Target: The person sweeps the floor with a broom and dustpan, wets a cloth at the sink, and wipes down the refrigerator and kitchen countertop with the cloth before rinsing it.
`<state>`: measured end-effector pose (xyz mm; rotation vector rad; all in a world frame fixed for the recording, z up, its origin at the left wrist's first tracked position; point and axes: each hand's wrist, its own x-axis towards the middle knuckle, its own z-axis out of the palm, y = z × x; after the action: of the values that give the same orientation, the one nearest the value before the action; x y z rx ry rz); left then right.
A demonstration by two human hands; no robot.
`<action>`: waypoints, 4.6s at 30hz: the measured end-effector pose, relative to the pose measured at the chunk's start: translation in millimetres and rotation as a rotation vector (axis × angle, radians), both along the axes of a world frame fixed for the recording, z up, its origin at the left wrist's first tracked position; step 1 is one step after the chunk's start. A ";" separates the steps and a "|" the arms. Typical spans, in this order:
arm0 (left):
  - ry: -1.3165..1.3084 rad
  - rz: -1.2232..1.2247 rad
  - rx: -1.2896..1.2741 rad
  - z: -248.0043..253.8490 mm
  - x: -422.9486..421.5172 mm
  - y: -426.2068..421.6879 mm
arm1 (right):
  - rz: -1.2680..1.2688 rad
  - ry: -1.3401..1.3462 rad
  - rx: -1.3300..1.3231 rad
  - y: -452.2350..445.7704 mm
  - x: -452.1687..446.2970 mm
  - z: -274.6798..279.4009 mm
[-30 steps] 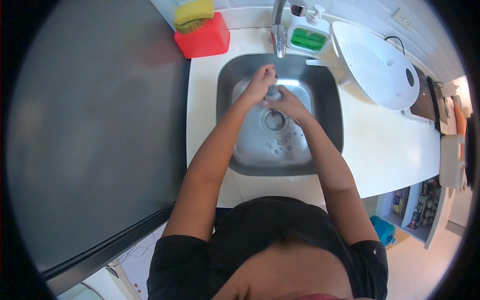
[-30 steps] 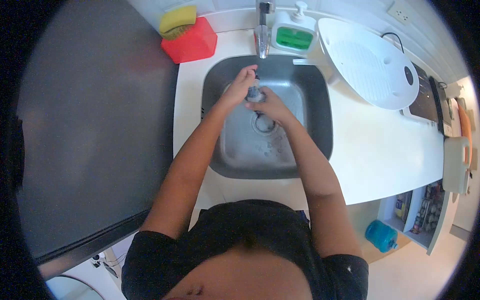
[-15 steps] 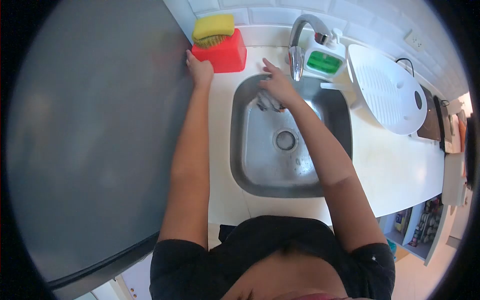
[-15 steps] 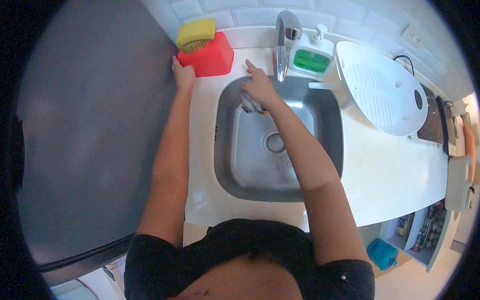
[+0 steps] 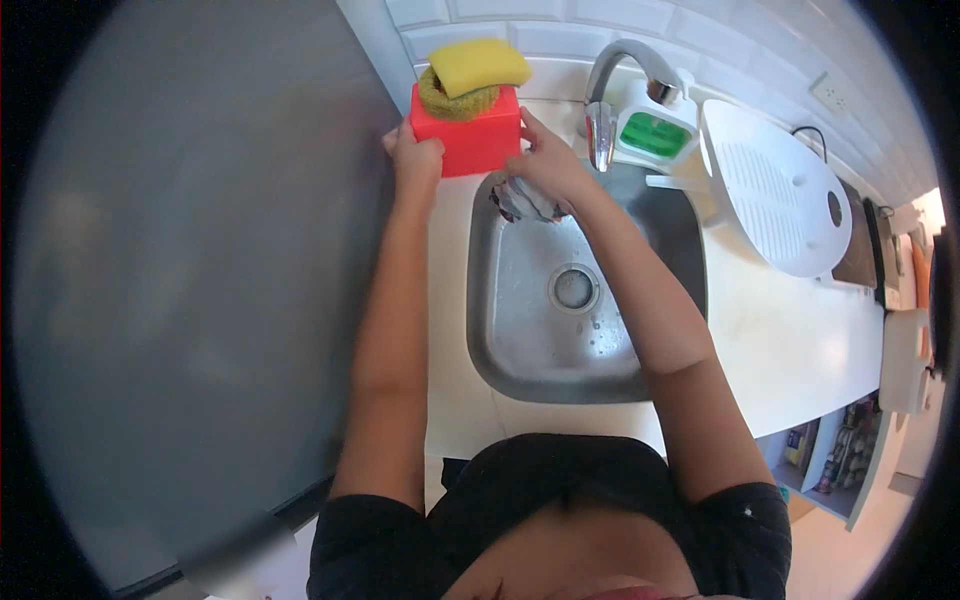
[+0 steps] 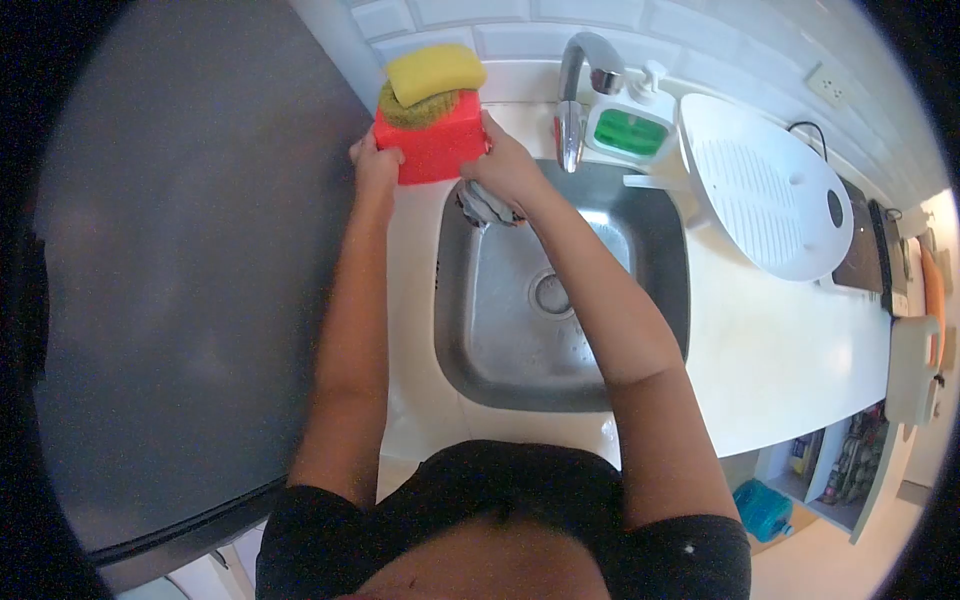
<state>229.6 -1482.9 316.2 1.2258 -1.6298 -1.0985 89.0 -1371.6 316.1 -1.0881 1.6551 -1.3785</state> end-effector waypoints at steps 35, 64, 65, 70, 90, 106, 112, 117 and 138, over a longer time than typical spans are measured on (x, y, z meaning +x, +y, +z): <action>0.114 -0.734 -0.027 -9.0 -175.8 450.7 | -0.627 0.085 0.183 518.4 -114.5 26.3; 0.073 -0.485 0.109 -44.3 -3.2 364.5 | -0.011 0.813 0.083 511.1 -28.2 -3.8; 0.116 -0.427 0.266 -41.6 9.9 357.1 | -0.017 0.911 0.184 512.0 -38.8 -9.3; 0.154 -0.296 0.206 -16.3 72.6 323.3 | -0.040 1.194 0.395 491.1 -14.6 -64.3; 0.069 -0.349 0.223 16.5 217.6 253.8 | -0.015 0.399 0.037 175.3 201.5 -115.4; 0.281 -0.440 0.277 21.7 250.8 244.7 | 0.339 1.356 0.148 366.0 183.7 -63.4; 0.231 -0.459 0.241 41.8 257.3 245.2 | 0.318 1.270 -0.322 245.3 283.2 -90.5; 0.247 -0.467 0.247 46.0 257.4 252.8 | 0.380 1.437 -0.304 167.7 255.7 -89.5; 0.077 -0.285 -0.114 14.0 239.0 286.9 | 0.457 1.282 -0.280 135.6 237.9 -89.5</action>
<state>468.6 -1195.9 330.2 0.8852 -1.8190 -1.1908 326.9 -1236.0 226.6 -2.6548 1.7660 -0.5469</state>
